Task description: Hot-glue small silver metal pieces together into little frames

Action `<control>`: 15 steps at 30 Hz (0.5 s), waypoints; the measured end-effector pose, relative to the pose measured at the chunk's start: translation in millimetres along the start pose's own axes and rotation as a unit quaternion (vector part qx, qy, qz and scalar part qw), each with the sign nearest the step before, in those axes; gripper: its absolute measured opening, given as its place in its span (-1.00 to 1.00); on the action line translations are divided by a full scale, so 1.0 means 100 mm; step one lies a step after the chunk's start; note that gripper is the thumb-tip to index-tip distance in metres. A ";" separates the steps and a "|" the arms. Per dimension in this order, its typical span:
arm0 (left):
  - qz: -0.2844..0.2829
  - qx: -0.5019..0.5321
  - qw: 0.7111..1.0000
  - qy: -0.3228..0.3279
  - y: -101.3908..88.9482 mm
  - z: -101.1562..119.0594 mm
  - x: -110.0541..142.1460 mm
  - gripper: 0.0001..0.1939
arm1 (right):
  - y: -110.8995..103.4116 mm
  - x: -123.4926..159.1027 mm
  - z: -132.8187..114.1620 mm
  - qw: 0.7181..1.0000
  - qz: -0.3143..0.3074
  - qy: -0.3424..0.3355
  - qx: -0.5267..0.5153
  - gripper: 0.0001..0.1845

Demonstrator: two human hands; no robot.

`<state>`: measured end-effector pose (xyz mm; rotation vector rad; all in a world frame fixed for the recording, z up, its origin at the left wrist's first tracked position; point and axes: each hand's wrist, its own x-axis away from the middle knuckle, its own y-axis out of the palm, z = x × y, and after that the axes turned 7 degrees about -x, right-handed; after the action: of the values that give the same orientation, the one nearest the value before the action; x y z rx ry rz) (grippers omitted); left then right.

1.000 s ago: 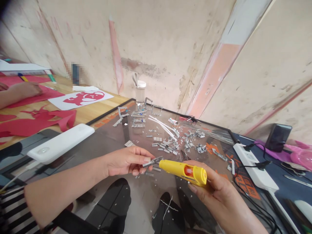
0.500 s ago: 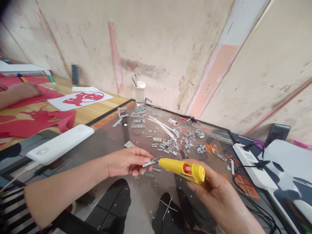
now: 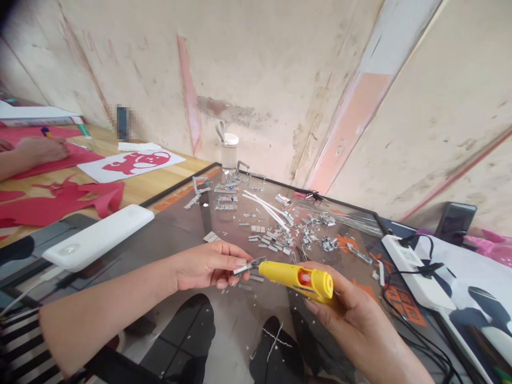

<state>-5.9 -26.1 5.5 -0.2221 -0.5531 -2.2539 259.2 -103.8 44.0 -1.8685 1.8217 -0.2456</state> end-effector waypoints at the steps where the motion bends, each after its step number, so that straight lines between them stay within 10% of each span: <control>1: 0.001 0.000 1.000 0.000 0.00 0.00 0.00 -0.74 | -0.01 0.01 0.01 1.000 -0.011 0.007 0.001 -0.63; 15: 0.000 -0.012 1.000 0.000 0.00 0.01 0.00 -0.73 | -0.06 0.00 0.04 0.998 -0.060 0.013 -0.025 -0.56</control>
<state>-6.5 -25.8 6.0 -0.2348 -0.5266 -2.2622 266.3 -103.5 43.7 -2.0214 1.7494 -0.2688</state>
